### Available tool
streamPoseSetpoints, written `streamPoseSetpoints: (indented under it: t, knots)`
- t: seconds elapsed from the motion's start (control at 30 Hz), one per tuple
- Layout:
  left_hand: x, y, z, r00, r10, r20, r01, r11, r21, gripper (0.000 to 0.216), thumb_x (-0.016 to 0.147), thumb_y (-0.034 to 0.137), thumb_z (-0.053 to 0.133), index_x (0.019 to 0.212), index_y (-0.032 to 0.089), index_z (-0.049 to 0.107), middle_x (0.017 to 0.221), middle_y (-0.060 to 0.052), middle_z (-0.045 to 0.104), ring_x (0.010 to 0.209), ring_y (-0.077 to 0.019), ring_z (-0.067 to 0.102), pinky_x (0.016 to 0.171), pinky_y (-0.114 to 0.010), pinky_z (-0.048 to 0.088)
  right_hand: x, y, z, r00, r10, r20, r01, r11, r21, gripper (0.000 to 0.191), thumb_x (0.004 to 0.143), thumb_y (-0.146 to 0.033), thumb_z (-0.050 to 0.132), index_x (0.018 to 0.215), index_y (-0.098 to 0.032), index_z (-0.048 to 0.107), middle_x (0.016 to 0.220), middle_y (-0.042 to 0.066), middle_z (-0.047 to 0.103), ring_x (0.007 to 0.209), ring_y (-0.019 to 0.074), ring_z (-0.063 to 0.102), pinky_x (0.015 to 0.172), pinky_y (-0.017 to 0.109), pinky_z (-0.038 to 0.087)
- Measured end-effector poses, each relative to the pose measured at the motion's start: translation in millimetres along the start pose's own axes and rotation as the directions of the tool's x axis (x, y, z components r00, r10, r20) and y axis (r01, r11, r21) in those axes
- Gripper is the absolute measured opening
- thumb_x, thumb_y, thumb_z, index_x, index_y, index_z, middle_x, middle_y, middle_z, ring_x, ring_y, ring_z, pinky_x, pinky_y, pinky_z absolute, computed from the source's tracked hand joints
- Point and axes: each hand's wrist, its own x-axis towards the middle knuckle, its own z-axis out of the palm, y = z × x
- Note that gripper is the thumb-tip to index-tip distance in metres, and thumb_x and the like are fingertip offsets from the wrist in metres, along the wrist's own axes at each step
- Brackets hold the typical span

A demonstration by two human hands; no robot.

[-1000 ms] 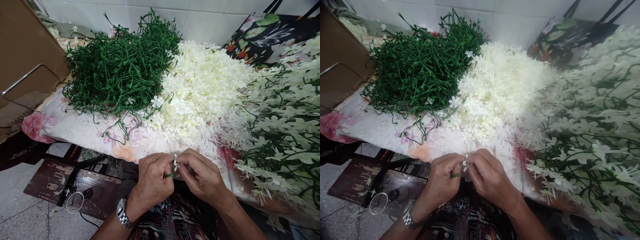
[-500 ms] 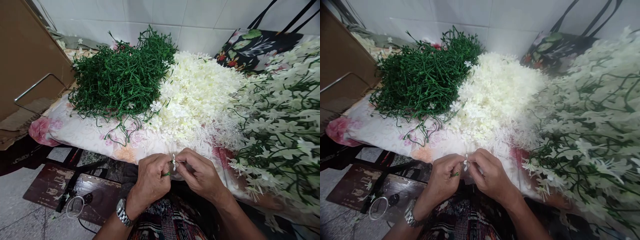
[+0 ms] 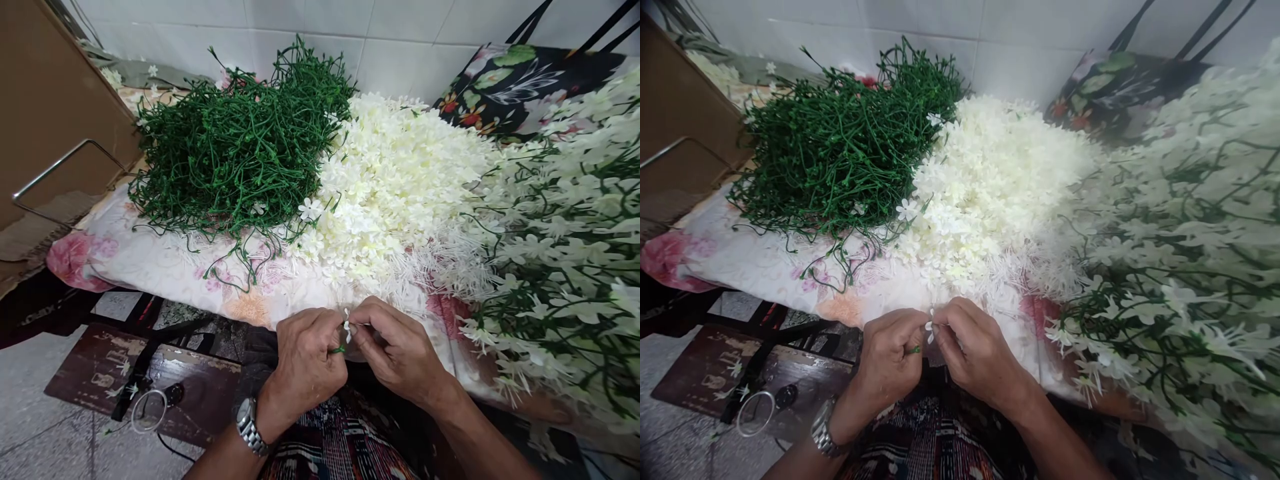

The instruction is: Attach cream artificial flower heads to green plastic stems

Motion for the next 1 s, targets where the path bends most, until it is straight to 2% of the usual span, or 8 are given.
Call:
streamPoseSetpoints:
  t: [0.33, 0.43, 0.57, 0.67, 0.73, 0.83, 1.0]
  knots:
    - [0, 1, 3, 0.999, 0.006, -0.038, -0.004, 0.999, 0.046, 0.028, 0.074, 0.007, 0.039, 0.051, 0.017, 0.051, 0.045, -0.001, 0.049, 0.043, -0.0127, 0.043, 0.045, -0.026, 0.030, -2, 3, 4, 0.999, -0.027, -0.022, 0.026, 0.999, -0.047, 0.014, 0.085, -0.006, 0.043, 0.079, -0.016, 0.050, 0.068, 0.002, 0.051, 0.064, 0.0117, 0.050, 0.057, 0.024, 0.044]
    - [-1, -1, 1, 0.999, -0.016, -0.033, 0.015, 0.999, -0.050, 0.025, 0.076, 0.007, 0.040, 0.058, 0.015, 0.056, 0.047, 0.000, 0.051, 0.045, -0.0118, 0.045, 0.046, -0.024, 0.033, -2, 2, 3, 0.999, -0.032, -0.034, 0.031, 0.999, -0.027, 0.012, 0.085, -0.007, 0.045, 0.082, -0.017, 0.051, 0.070, 0.002, 0.053, 0.065, 0.0117, 0.051, 0.058, 0.024, 0.045]
    - [-1, -2, -7, 0.995, -0.091, 0.038, 0.098, 0.961, -0.261, 0.019, 0.078, 0.007, 0.044, 0.072, 0.012, 0.060, 0.058, -0.001, 0.060, 0.052, -0.0102, 0.053, 0.052, -0.019, 0.040, 0, 0, 2, 0.997, -0.015, -0.071, 0.021, 0.995, 0.093, 0.012, 0.084, -0.006, 0.048, 0.085, -0.017, 0.053, 0.071, 0.001, 0.054, 0.063, 0.0099, 0.052, 0.056, 0.021, 0.045]
    - [-2, -2, -13, 0.988, -0.130, 0.080, 0.148, 0.938, -0.313, 0.018, 0.078, 0.006, 0.045, 0.069, 0.013, 0.059, 0.058, 0.000, 0.058, 0.052, -0.0094, 0.052, 0.052, -0.018, 0.040, 0, -2, 1, 0.996, -0.012, -0.083, 0.022, 0.992, 0.124, 0.012, 0.083, -0.006, 0.049, 0.083, -0.017, 0.054, 0.069, 0.000, 0.055, 0.062, 0.0092, 0.053, 0.055, 0.020, 0.045]
    - [-2, -1, -15, 0.987, -0.143, 0.069, 0.158, 0.935, -0.319, 0.018, 0.078, 0.006, 0.045, 0.067, 0.013, 0.058, 0.055, 0.001, 0.056, 0.051, -0.0092, 0.051, 0.050, -0.018, 0.039, 0, -3, 1, 0.996, -0.007, -0.090, 0.018, 0.992, 0.125, 0.011, 0.082, -0.007, 0.050, 0.083, -0.017, 0.055, 0.070, 0.000, 0.056, 0.063, 0.0095, 0.054, 0.056, 0.021, 0.045]
    - [-4, -1, -16, 0.992, -0.130, 0.007, 0.125, 0.939, -0.320, 0.017, 0.077, 0.005, 0.046, 0.069, 0.013, 0.059, 0.058, -0.001, 0.059, 0.052, -0.0100, 0.053, 0.052, -0.019, 0.040, 1, -5, 0, 0.995, -0.011, -0.094, 0.021, 0.994, 0.106, 0.010, 0.083, -0.008, 0.050, 0.085, -0.017, 0.056, 0.070, 0.001, 0.056, 0.063, 0.0100, 0.055, 0.056, 0.022, 0.046]
    - [-7, -2, -16, 0.997, -0.040, -0.067, 0.022, 0.968, -0.250, 0.018, 0.077, 0.004, 0.047, 0.072, 0.012, 0.062, 0.059, -0.003, 0.060, 0.055, -0.0121, 0.054, 0.054, -0.022, 0.042, 2, -8, 0, 0.994, -0.033, -0.108, 0.038, 0.998, 0.044, 0.010, 0.081, -0.006, 0.051, 0.082, -0.015, 0.056, 0.070, 0.001, 0.056, 0.063, 0.0098, 0.054, 0.056, 0.021, 0.046]
